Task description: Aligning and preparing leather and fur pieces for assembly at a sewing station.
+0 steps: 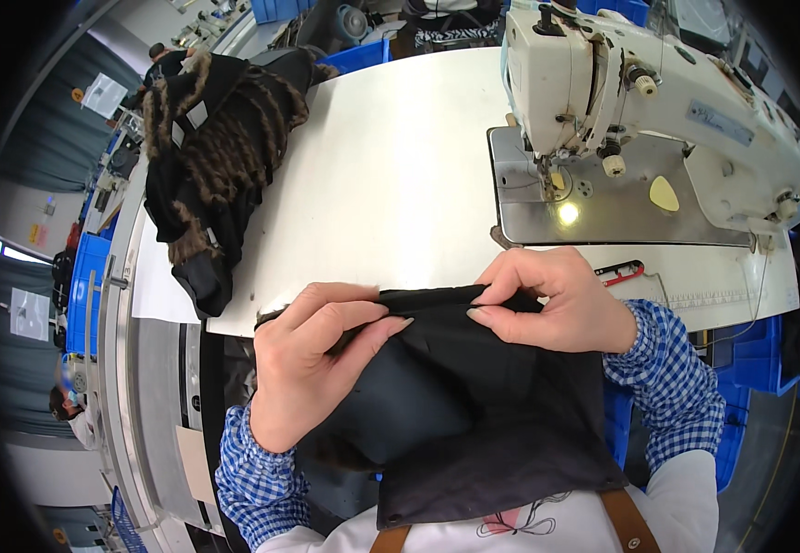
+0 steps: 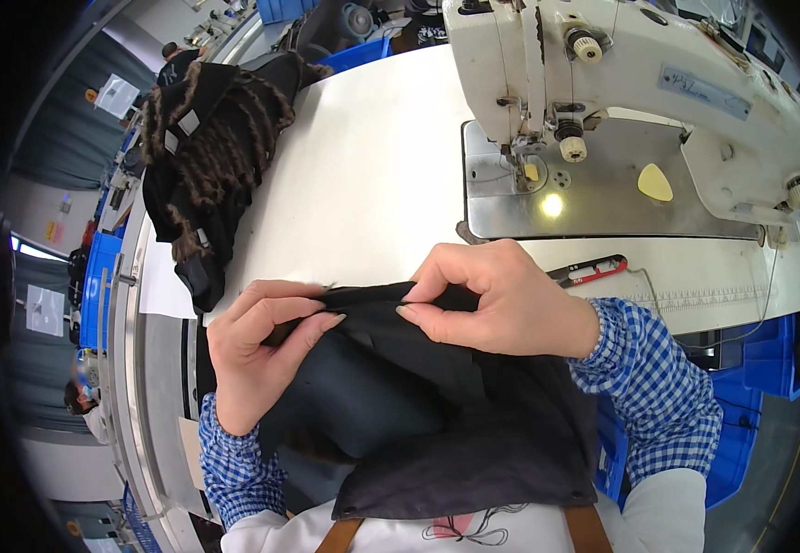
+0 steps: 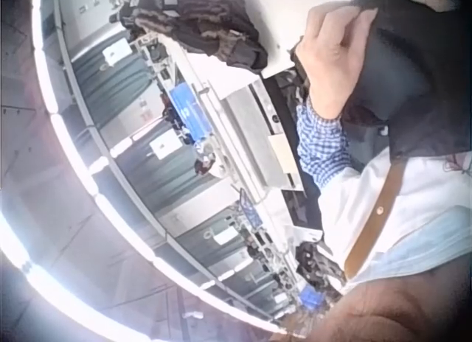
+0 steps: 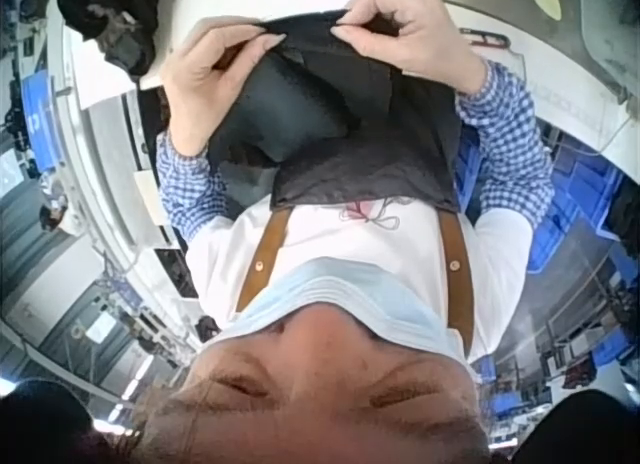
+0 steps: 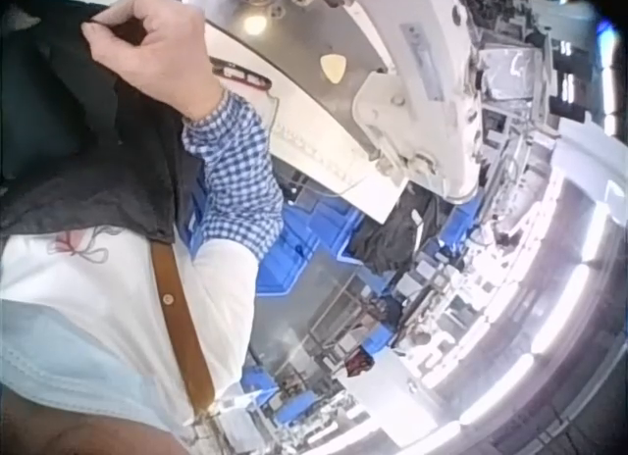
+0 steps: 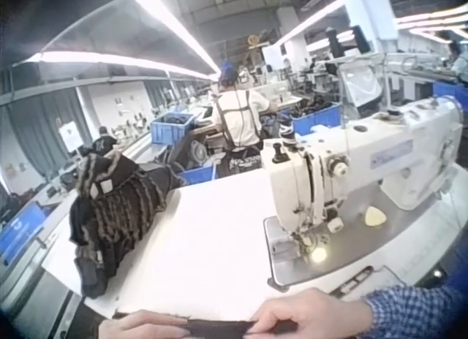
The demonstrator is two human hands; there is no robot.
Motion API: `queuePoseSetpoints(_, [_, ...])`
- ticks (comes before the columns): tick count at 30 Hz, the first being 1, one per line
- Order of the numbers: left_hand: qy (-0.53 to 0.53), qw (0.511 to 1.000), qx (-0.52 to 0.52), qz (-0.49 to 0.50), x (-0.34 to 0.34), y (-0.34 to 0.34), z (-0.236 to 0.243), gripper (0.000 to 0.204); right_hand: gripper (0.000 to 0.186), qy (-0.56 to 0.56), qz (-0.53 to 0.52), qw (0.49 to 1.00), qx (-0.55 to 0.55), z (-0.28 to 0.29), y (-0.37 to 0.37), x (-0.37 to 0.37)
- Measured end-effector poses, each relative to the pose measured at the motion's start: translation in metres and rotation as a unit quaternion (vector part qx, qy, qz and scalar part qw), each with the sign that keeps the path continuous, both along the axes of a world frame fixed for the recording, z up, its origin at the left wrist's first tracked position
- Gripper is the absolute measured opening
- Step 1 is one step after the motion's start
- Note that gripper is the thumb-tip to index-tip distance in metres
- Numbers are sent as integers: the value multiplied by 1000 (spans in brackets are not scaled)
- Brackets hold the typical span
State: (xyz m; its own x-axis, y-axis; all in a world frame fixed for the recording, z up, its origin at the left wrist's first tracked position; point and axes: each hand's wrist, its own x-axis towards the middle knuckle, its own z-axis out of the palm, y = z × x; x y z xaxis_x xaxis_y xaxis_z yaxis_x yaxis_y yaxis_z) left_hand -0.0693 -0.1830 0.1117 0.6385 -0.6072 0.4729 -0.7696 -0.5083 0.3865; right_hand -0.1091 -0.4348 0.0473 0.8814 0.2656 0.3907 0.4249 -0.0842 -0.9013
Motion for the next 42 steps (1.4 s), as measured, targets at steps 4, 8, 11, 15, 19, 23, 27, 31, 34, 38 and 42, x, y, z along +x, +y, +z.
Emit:
queuePoseSetpoints(4, [26, 1000, 10, 3, -1, -3, 4, 19, 13, 74, 13, 995, 70, -2, 0, -3])
queuePoseSetpoints(8, [18, 1000, -7, -10, -2, -4, 3, 19, 13, 116, 38, 991, 60, 1, -2, -4])
queuePoseSetpoints(11, [56, 998, -9, 24, -8, -6, 5, 20, 13, 116, 37, 990, 69, 3, -1, -6])
queuePoseSetpoints(15, [56, 998, -21, 25, -12, -7, 5, 22, 15, 110, 0, 991, 79, 4, 3, -11])
queuePoseSetpoints(19, [68, 997, -21, 34, -14, -6, 4, 22, 31, 157, 10, 986, 50, 18, 4, -15])
queuePoseSetpoints(23, [49, 998, -22, 23, -13, -5, 2, 22, 39, -12, -15, 999, -42, 9, 6, -13])
queuePoseSetpoints(27, [25, 999, -37, -8, -8, -5, 0, 20, 32, 1, 20, 995, -99, 23, 5, -14])
queuePoseSetpoints(31, [11, 999, -32, -22, -9, -3, -2, 20, 19, -96, 2, 973, -211, 17, 6, -15])
queuePoseSetpoints(34, [1, 999, -35, -27, -9, -2, -5, 20, 14, -165, -33, 949, -265, 23, 10, -17])
queuePoseSetpoints(38, [-18, 999, -25, -34, -7, -2, -9, 25, 17, -213, -50, 930, -295, 34, 17, -22])
queuePoseSetpoints(42, [35, 997, -57, 33, -20, 6, -2, 30, 16, -239, -71, 927, -282, 22, 12, -21])
